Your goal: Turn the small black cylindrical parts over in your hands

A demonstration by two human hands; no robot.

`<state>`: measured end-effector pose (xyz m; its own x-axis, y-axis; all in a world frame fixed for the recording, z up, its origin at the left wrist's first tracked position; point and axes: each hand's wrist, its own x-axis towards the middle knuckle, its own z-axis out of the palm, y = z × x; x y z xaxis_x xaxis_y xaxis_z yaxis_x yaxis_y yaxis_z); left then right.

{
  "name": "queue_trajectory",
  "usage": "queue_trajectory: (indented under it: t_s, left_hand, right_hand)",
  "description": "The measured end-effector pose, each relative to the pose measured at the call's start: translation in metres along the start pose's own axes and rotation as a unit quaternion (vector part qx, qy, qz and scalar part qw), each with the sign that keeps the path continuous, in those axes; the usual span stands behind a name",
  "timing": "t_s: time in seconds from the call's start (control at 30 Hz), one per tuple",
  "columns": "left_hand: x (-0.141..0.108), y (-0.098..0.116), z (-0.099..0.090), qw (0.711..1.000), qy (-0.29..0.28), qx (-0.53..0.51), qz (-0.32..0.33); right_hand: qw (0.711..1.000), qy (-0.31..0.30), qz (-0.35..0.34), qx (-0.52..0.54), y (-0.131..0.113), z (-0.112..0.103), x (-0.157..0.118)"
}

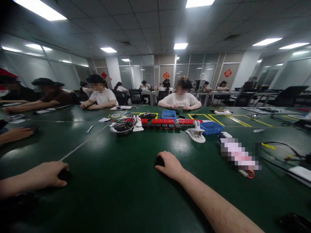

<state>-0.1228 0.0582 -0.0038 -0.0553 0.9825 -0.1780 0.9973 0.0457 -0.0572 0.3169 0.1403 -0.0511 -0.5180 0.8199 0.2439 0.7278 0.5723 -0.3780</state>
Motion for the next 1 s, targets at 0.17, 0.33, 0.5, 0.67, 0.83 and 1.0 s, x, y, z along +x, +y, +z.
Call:
queue_trajectory:
  t_s: [0.17,0.33,0.5,0.67,0.83,1.0]
  left_hand:
    - [-0.014,0.000,0.003,0.999,0.027,-0.013,0.032]
    - [-0.017,-0.009,0.003,0.999,0.019,0.011,0.043]
    - [-0.027,0.021,-0.015,0.998,0.044,0.041,0.031]
    - [-0.061,0.132,-0.017,0.984,0.055,-0.135,0.101]
    - [-0.063,0.214,-0.003,0.944,0.032,-0.203,0.260]
    - [-0.020,0.254,-0.010,0.935,0.098,-0.153,0.305]
  right_hand:
    - [1.000,-0.001,-0.007,-0.003,0.000,0.001,0.001]
    - [1.000,-0.002,-0.006,-0.004,-0.001,0.001,0.001]
    - [1.000,-0.006,-0.002,-0.001,-0.001,0.002,0.001]
    - [1.000,0.010,0.001,0.008,0.003,0.009,0.003]
    - [0.999,-0.015,-0.028,0.027,0.000,0.010,0.000]
    - [0.997,0.029,-0.040,0.057,0.005,0.002,0.000]
